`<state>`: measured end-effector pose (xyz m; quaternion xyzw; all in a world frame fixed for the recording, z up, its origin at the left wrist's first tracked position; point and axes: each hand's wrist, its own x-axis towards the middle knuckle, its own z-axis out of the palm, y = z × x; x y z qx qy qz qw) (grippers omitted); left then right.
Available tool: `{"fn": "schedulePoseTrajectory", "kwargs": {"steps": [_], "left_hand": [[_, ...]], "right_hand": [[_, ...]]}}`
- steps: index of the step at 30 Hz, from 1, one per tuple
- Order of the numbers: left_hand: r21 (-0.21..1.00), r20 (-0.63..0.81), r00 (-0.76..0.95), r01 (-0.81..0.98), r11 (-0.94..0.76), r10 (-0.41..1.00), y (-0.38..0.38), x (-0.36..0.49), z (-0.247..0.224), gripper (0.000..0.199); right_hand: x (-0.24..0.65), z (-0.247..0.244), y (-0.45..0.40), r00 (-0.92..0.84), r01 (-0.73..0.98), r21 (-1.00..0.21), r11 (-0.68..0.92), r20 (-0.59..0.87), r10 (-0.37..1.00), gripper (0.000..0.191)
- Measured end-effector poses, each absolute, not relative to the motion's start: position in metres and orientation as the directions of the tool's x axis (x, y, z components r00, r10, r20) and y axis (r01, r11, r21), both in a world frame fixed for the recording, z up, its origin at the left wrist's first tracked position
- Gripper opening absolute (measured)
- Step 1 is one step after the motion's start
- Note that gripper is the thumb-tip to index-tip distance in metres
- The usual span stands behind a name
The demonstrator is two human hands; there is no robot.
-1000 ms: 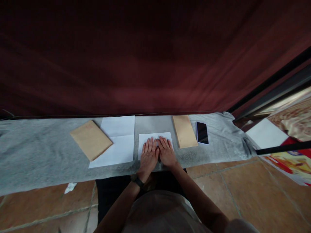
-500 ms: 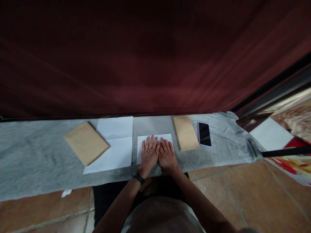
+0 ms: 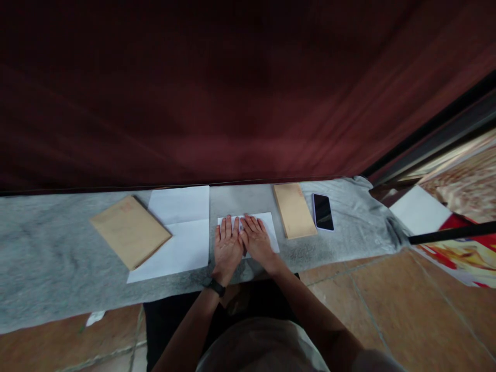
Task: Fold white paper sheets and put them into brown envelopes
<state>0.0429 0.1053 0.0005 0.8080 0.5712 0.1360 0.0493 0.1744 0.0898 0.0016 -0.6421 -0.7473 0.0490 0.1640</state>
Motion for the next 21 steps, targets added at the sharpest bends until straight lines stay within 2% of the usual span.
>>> {"fn": "schedulePoseTrajectory", "kwargs": {"steps": [9,17,21], "left_hand": [[0.227,0.194,0.290,0.916,-0.330,0.937,0.105,0.045,-0.001,0.055],[0.227,0.213,0.285,0.916,-0.331,0.935,0.103,0.047,-0.003,0.056],[0.241,0.203,0.398,0.865,-0.440,0.895,0.088,0.062,-0.004,0.054]], "right_hand": [[0.205,-0.016,0.079,0.045,0.976,-0.216,0.013,0.264,0.964,0.055],[0.210,-0.022,0.074,0.060,0.975,-0.220,0.014,0.322,0.945,0.059],[0.210,-0.022,0.074,0.061,0.976,-0.220,0.010,0.315,0.947,0.058]]}}
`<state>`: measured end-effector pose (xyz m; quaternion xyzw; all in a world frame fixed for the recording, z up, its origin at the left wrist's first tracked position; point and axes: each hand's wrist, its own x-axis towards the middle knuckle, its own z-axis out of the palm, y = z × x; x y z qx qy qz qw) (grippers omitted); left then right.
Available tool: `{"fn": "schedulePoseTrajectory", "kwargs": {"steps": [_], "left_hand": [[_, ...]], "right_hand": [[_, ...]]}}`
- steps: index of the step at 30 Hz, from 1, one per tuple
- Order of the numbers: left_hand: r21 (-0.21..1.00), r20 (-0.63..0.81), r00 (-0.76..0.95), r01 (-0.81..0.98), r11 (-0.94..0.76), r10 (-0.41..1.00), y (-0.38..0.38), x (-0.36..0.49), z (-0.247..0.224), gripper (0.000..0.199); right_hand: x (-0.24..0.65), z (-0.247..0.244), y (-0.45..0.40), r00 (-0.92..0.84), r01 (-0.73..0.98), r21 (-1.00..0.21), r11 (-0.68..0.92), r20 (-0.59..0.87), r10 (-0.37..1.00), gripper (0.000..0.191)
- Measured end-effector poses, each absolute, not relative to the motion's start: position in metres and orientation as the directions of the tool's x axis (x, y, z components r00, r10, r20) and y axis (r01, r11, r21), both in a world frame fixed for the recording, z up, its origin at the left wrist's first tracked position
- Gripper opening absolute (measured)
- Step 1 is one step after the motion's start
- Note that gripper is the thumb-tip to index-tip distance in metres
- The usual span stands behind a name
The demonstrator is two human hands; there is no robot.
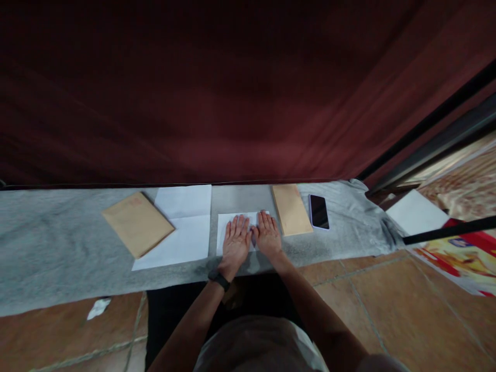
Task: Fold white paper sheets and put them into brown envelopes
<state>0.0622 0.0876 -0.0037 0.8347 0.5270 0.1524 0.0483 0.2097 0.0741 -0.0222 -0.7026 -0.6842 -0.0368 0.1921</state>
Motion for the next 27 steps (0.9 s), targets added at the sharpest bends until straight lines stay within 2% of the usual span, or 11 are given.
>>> {"fn": "schedulePoseTrajectory", "kwargs": {"steps": [3,14,20,24,27], "left_hand": [[0.247,0.187,0.432,0.848,-0.468,0.882,0.079,0.067,-0.005,0.054],[0.242,0.237,0.196,0.937,-0.254,0.952,0.063,0.028,-0.002,0.059],[0.229,0.192,0.347,0.894,-0.385,0.918,0.030,0.032,0.007,0.053],[0.210,0.173,0.371,0.891,-0.402,0.912,0.026,0.032,0.008,0.052],[0.210,0.174,0.378,0.888,-0.409,0.909,0.027,0.031,0.007,0.052]], "right_hand": [[0.210,-0.023,0.074,0.057,0.975,-0.220,0.013,0.310,0.949,0.057],[0.210,-0.025,0.073,0.065,0.968,-0.251,0.024,0.338,0.939,0.060],[0.212,-0.026,0.074,0.050,0.968,-0.247,0.045,0.365,0.930,0.059],[0.207,-0.021,0.074,0.082,0.957,-0.287,0.040,0.402,0.912,0.057],[0.193,-0.014,0.063,0.053,0.952,-0.299,0.064,0.368,0.928,0.055]]}}
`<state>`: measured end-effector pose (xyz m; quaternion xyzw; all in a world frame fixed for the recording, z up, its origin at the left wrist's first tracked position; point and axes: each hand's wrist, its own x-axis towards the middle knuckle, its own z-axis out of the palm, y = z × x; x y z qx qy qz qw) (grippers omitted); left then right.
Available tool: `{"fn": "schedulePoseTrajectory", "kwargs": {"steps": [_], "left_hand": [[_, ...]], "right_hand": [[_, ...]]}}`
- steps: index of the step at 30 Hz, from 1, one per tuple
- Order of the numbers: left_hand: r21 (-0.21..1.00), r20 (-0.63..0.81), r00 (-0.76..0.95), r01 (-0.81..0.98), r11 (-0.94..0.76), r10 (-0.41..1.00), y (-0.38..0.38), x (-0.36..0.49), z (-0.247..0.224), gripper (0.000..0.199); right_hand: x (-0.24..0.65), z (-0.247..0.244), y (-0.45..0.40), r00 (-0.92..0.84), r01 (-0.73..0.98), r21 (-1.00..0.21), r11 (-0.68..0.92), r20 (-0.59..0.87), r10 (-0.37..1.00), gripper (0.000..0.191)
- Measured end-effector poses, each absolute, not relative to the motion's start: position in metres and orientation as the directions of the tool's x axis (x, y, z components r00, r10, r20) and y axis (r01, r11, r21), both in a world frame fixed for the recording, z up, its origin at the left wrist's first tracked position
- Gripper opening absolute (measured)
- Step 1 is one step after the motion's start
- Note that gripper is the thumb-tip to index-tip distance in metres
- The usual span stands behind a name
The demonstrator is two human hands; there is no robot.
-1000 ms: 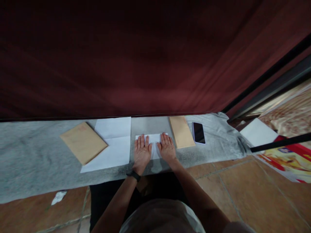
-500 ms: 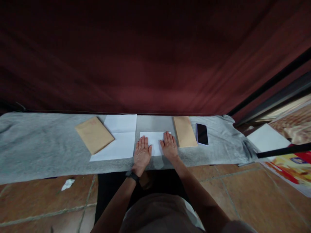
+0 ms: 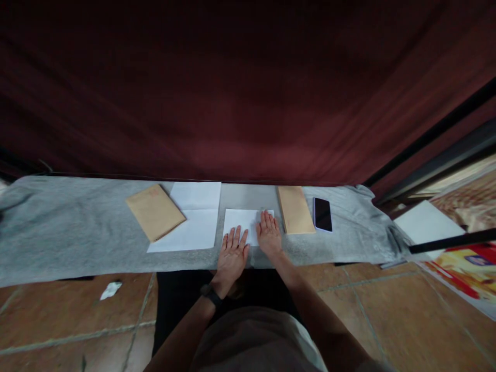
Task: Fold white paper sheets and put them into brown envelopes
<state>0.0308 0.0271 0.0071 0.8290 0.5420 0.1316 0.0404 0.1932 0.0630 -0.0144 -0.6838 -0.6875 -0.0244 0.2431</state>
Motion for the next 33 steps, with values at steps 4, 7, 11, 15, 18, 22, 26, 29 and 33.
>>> {"fn": "schedulePoseTrajectory", "kwargs": {"steps": [4,7,11,15,18,22,26,29,33], "left_hand": [[0.210,0.145,0.396,0.883,-0.419,0.907,0.028,0.027,0.006,0.052],[0.229,0.086,0.360,0.900,-0.371,0.929,0.031,0.028,0.007,0.053],[0.245,0.055,0.324,0.913,-0.328,0.944,0.044,0.045,0.012,0.053],[0.272,0.072,0.404,0.872,-0.407,0.912,0.068,0.066,0.013,0.051],[0.255,0.086,0.395,0.879,-0.403,0.915,0.089,0.063,0.009,0.052],[0.199,0.113,0.334,0.915,-0.351,0.936,0.111,0.041,0.002,0.055],[0.164,0.169,0.259,0.944,-0.286,0.951,0.112,0.028,-0.001,0.056],[0.157,0.217,0.269,0.939,-0.306,0.938,0.095,0.030,-0.002,0.056],[0.155,0.194,0.453,0.862,-0.483,0.870,0.066,0.033,0.001,0.054]], "right_hand": [[0.176,-0.008,0.034,-0.131,0.952,-0.235,0.195,0.260,0.957,0.051],[0.176,-0.005,0.017,-0.107,0.963,-0.219,0.161,0.241,0.965,0.049],[0.183,-0.005,0.011,-0.093,0.970,-0.199,0.140,0.230,0.969,0.050],[0.182,-0.008,0.013,-0.120,0.974,-0.161,0.158,0.226,0.967,0.051],[0.180,-0.010,0.014,-0.098,0.977,-0.159,0.141,0.255,0.962,0.051],[0.179,-0.011,0.015,-0.062,0.976,-0.184,0.120,0.296,0.953,0.051],[0.179,-0.011,0.015,-0.066,0.975,-0.184,0.127,0.305,0.950,0.050],[0.179,-0.010,0.014,-0.073,0.975,-0.179,0.131,0.299,0.951,0.050],[0.180,-0.008,0.013,-0.061,0.974,-0.193,0.118,0.280,0.958,0.048]]}}
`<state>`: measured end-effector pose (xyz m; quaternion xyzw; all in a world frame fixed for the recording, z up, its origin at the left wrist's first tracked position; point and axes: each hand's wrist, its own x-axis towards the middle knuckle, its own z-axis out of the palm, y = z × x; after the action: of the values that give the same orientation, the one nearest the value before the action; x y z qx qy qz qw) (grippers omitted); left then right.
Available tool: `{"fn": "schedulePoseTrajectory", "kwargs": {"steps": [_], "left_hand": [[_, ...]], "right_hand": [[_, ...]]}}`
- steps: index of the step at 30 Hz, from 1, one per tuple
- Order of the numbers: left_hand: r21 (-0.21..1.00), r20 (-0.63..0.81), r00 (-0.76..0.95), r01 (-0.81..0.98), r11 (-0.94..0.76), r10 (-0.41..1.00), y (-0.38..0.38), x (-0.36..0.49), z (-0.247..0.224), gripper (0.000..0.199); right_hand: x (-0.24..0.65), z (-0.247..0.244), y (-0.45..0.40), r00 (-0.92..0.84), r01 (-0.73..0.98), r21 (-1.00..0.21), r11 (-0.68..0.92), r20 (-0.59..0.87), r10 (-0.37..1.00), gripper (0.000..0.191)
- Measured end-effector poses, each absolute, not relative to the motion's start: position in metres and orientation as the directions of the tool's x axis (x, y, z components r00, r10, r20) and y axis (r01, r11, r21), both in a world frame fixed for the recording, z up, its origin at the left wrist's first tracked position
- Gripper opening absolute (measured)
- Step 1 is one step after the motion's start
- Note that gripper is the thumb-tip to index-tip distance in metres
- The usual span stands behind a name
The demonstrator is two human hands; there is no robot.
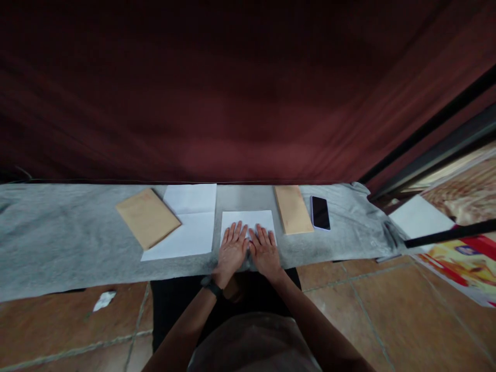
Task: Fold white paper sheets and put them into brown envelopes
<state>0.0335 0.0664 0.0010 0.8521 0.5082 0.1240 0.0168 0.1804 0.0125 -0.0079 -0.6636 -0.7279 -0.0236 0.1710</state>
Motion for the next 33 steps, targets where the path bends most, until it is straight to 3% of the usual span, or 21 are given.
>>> {"fn": "schedulePoseTrajectory", "kwargs": {"steps": [8,15,20,33], "left_hand": [[0.109,0.163,0.517,0.837,-0.536,0.840,0.060,0.031,0.003,0.052],[0.123,0.145,0.489,0.854,-0.506,0.860,0.059,0.034,0.005,0.052],[0.139,0.151,0.470,0.861,-0.489,0.870,0.058,0.035,0.007,0.052],[0.213,0.084,0.413,0.881,-0.422,0.907,0.096,0.055,0.004,0.053]], "right_hand": [[0.176,0.000,0.046,0.010,0.934,-0.348,0.074,0.233,0.972,0.047],[0.177,-0.008,0.076,-0.030,0.961,-0.261,0.093,0.234,0.972,0.050],[0.200,-0.018,0.078,0.036,0.976,-0.217,0.027,0.282,0.959,0.051],[0.209,-0.027,0.076,0.088,0.979,-0.203,-0.014,0.360,0.929,0.054]]}}
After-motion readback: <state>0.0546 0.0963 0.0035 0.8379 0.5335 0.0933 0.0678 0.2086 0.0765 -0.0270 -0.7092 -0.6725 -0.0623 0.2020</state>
